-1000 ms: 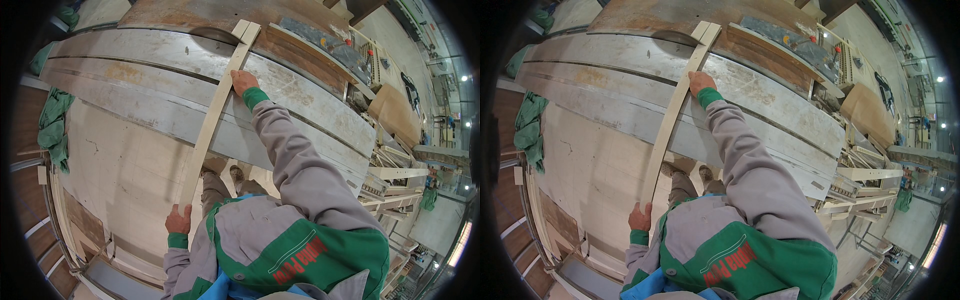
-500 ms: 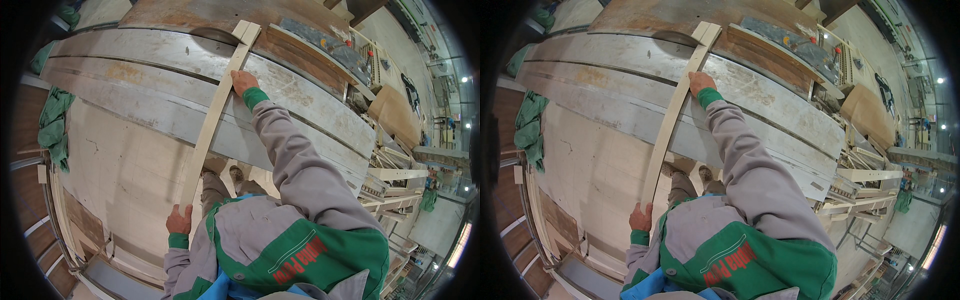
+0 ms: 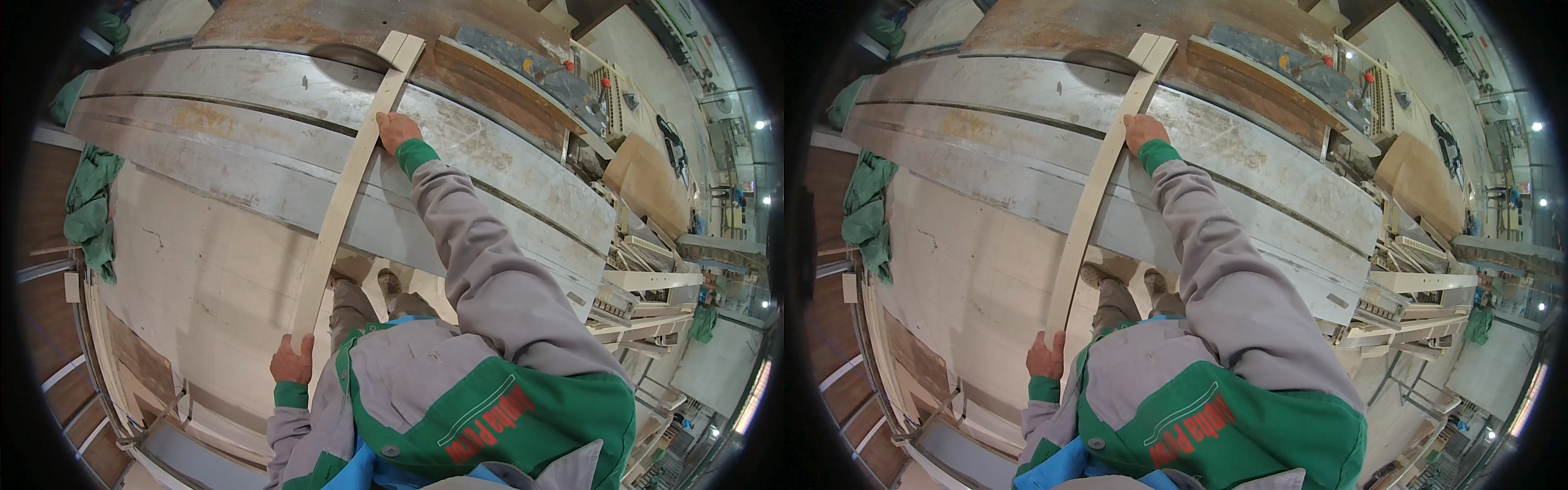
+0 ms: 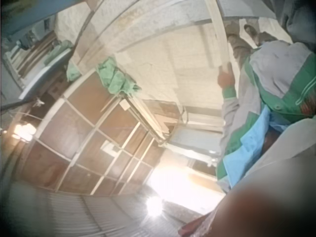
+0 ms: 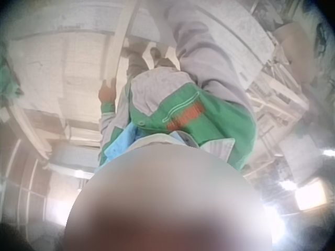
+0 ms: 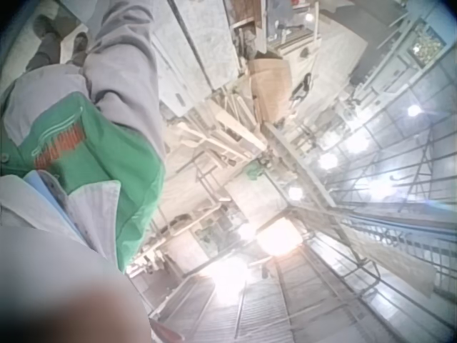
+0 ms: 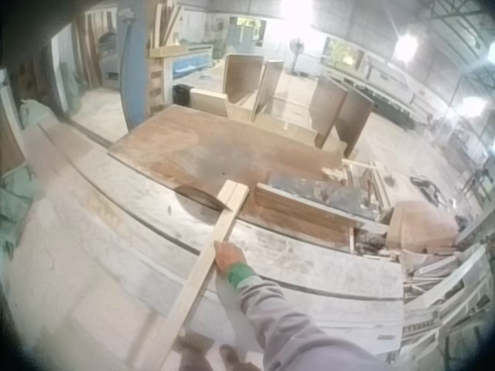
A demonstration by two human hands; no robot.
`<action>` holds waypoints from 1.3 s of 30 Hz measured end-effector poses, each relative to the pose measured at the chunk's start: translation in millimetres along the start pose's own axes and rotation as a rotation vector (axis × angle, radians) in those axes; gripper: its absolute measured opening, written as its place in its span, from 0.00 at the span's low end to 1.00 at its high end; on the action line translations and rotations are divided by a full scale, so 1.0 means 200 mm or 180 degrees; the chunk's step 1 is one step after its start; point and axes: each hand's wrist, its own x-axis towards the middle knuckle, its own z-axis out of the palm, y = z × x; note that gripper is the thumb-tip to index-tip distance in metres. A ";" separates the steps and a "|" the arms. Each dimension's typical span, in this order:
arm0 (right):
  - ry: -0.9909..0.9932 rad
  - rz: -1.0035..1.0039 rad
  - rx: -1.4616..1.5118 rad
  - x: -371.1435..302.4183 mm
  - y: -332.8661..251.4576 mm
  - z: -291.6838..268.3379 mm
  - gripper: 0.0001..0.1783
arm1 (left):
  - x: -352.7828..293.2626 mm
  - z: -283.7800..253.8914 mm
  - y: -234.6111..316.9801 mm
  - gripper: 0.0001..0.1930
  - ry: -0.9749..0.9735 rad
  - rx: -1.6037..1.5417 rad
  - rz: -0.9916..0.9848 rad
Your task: The person uses a table saw to cut a long wooden strip into smaller pieces. They measure the wood with a metal ruler, adjust the saw fence, and feed the wood through the blade. The person then picks up the cut pieces and places them on a nearby workbench.
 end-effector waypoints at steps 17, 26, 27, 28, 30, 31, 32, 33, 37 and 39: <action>-0.0472 -0.0401 0.0284 -0.09 -0.42 0.23 0.30 | -0.26 0.13 -0.18 0.30 0.0728 -0.0169 -0.0341; -0.1077 -0.0944 0.2536 -0.91 -0.44 0.20 0.33 | -0.47 0.28 -0.17 0.27 0.0623 -0.1345 -0.0405; -0.1150 -0.1144 0.2580 -1.02 -0.43 0.18 0.37 | -0.46 0.27 -0.18 0.26 0.0842 -0.1333 -0.0266; -0.1311 -0.1140 0.2462 -1.13 -0.42 0.17 0.37 | -0.46 0.25 -0.19 0.25 0.1034 -0.1355 -0.0147; -0.1663 -0.1346 0.2189 -1.31 -0.38 0.15 0.39 | -0.44 0.16 -0.21 0.21 0.1321 -0.1903 0.0223; -0.1883 -0.1441 0.1915 -1.39 -0.35 0.15 0.40 | -0.42 0.08 -0.22 0.19 0.1383 -0.2428 0.0493; -0.2093 -0.1471 0.1869 -1.47 -0.33 0.16 0.41 | -0.41 0.00 -0.21 0.17 0.1422 -0.2958 0.0768; -0.2302 -0.1502 0.1819 -1.53 -0.30 0.18 0.43 | -0.39 -0.09 -0.18 0.16 0.1508 -0.3355 0.0929; -0.2146 -0.2097 0.1844 -1.78 -0.25 0.27 0.51 | -0.41 -0.50 0.08 0.20 0.1427 -0.4382 0.1856; -0.1472 -0.2670 0.2156 -1.88 -0.27 0.30 0.55 | -0.47 -0.69 0.27 0.24 0.0891 -0.4913 0.2270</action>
